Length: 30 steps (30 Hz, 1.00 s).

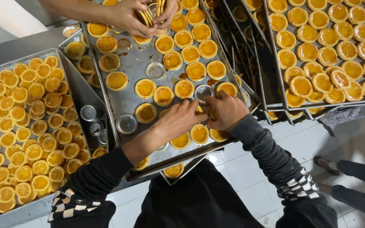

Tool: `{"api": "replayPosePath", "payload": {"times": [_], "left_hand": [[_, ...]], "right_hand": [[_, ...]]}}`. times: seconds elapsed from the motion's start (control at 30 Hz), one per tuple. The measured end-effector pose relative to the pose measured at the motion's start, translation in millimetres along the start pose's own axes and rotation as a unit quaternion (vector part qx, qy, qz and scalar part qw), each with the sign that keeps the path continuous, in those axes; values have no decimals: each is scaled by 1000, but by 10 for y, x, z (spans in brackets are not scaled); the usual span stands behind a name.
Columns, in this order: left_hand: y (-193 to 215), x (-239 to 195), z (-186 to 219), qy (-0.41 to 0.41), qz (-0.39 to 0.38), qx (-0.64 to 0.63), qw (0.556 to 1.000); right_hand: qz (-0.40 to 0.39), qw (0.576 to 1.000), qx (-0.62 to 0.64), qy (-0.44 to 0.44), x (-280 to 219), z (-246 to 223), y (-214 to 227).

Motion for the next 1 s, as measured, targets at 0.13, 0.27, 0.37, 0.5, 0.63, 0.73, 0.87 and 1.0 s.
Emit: {"api": "replayPosePath", "payload": {"times": [0.13,0.27,0.37,0.5,0.63,0.73,0.87,1.0], "left_hand": [[-6,1,2,3,8,-1,1000],[3,-9,6,5,-1,-2,1000],[120,-28,12,4,-9,-22,1000],[112,-23,-118,28,-30,-135,990],[173,-64,-166,39,-27,-171,984],[172,-90,-240,52,-24,-162,985],[407,-195,-279,86,-19,-193,977],[450,-334,-476,107,52,-148,982]], "right_hand": [[-3,1000,-15,6,-3,-42,28],[13,1000,17,2,3,79,-54],[15,1000,16,4,-48,118,-29],[-9,1000,-27,2,-177,28,207],[-14,1000,-2,-8,-189,133,147],[12,1000,10,-6,-144,231,122],[77,995,56,2,-75,330,358],[131,984,116,38,188,443,549]]}}
Point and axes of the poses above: each hand's wrist, its own x-axis towards the middle knuckle, its own y-axis out of the back of the hand, z = x × y, the point moved 10 cm from there along x, towards the middle knuckle, and after that the axes turned 6 degrees about -x, right-handed, at the moved point
